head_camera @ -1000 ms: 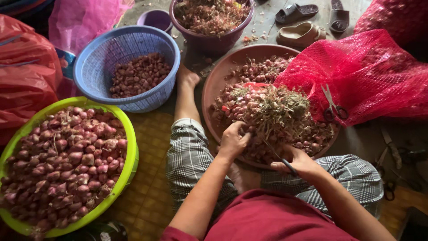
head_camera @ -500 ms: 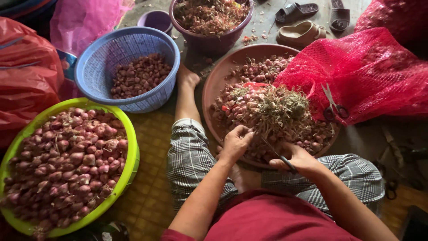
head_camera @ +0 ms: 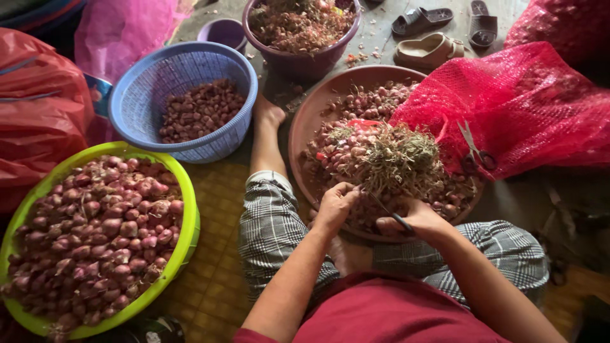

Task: The person sits on the floor and trims dried roots and stems off shallots with scissors, one bulb at a time, placing the trimmed shallots into a green basket and discarding trimmings into a waste bowl.

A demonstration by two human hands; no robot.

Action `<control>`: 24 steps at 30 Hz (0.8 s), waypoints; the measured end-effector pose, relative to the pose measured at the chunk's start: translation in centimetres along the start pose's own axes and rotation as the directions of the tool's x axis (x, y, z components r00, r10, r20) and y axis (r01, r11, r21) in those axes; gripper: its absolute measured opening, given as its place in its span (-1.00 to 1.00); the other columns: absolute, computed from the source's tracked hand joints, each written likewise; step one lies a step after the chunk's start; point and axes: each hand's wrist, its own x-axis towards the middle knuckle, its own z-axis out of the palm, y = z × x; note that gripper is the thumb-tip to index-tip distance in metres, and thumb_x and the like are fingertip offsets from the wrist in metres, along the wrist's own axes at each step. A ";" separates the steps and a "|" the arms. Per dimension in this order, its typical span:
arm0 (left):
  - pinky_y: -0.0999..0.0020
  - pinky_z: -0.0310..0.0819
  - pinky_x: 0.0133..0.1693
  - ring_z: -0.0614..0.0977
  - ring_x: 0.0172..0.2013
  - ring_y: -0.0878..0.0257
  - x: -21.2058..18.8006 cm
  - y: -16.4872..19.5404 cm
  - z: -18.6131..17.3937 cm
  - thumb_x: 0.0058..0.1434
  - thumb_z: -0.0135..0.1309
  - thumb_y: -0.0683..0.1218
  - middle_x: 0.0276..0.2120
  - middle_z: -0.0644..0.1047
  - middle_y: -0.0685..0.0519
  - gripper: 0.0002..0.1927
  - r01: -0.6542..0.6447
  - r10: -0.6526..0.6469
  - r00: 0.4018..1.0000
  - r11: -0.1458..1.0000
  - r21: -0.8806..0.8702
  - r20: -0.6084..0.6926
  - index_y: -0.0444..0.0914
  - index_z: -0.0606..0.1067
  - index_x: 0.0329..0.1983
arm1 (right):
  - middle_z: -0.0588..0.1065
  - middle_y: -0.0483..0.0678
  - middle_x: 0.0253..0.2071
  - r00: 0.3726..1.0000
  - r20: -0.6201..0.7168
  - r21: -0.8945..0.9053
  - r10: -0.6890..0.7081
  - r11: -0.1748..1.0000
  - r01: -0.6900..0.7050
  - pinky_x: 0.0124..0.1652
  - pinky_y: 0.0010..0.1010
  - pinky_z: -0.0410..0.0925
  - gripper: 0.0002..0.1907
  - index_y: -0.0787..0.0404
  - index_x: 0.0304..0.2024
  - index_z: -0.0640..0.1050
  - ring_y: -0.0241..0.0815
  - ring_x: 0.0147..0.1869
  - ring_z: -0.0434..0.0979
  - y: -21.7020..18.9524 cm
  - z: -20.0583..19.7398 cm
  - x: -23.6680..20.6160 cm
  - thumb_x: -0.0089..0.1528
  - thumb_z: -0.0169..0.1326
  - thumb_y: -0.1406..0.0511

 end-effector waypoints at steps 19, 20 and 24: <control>0.45 0.40 -0.52 0.46 -0.58 0.39 -1.2 0.9 -0.9 0.21 -0.08 -0.14 -0.48 0.49 0.14 -0.77 0.303 -0.276 0.952 0.769 -0.563 0.135 -0.26 0.44 -0.08 | 0.58 -0.06 -0.28 0.970 -0.115 0.020 -0.216 0.975 0.219 -0.18 -0.47 0.42 -0.43 0.29 -0.09 0.54 -0.33 -0.20 0.54 -1.6 1.9 -2.1 -0.05 0.46 0.20; 0.41 0.43 -0.49 0.51 -0.54 0.33 -1.3 0.9 -0.8 0.19 -0.11 -0.15 -0.46 0.52 0.09 -0.75 0.327 -0.308 0.942 0.762 -0.560 0.131 -0.26 0.41 -0.08 | 0.55 -0.06 -0.30 0.958 -0.138 0.040 -0.250 0.966 0.257 -0.18 -0.47 0.41 -0.43 0.30 -0.07 0.53 -0.34 -0.20 0.51 -1.8 2.2 -2.4 -0.04 0.46 0.22; 0.52 0.35 -0.55 0.44 -0.57 0.44 -1.5 1.1 -0.3 0.35 0.03 -0.25 -0.47 0.45 0.18 -0.80 0.240 -0.002 0.942 0.703 -0.669 0.336 -0.31 0.44 0.03 | 0.56 -0.14 -0.29 0.947 -0.137 0.025 -0.291 0.955 0.297 -0.17 -0.48 0.44 -0.44 0.28 -0.05 0.52 -0.38 -0.19 0.52 -2.6 2.6 -3.2 -0.04 0.44 0.24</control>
